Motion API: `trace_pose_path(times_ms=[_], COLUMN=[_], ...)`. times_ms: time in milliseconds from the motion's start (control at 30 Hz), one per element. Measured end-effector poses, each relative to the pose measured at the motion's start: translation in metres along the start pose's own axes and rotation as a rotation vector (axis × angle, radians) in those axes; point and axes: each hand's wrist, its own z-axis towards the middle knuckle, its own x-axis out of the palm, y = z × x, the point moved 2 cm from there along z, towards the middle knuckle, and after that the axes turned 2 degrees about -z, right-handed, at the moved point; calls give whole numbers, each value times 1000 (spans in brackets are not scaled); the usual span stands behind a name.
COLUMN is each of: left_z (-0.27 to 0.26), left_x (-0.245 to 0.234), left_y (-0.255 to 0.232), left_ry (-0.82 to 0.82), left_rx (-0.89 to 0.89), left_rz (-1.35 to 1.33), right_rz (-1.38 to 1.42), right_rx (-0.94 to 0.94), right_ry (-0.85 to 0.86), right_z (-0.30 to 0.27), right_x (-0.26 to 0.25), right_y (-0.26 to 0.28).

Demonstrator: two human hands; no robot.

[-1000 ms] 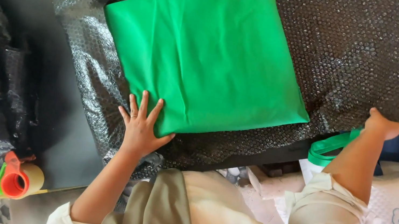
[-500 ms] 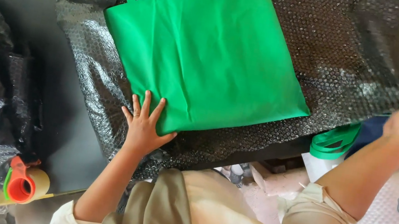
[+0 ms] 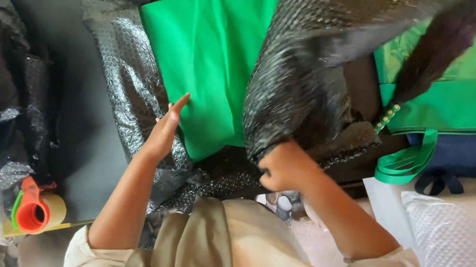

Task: Wrapping a pillow inside a green bag with black bubble wrap and sealing it with adhesive tape using a dispenser.

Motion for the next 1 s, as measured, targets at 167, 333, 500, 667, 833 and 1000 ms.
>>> trace_pose_path(times_ms=[167, 333, 500, 667, 833, 1000], left_z=[41, 73, 53, 29, 6, 22], left_x=[37, 68, 36, 9, 2, 1], left_y=[46, 51, 40, 32, 15, 48], left_ry=[-153, -347, -351, -363, -367, -651], left_rx=[-71, -414, -283, -167, 0, -107], left_rz=[-9, 117, -24, -165, -350, -694], right_rz=[-319, -185, -117, -141, -173, -343], right_rx=[-174, -145, -233, -397, -359, -383], right_ry=[82, 405, 389, 370, 425, 371], right_z=[3, 33, 57, 63, 76, 68], right_x=[85, 68, 49, 63, 63, 78], right_y=[2, 31, 51, 56, 67, 64])
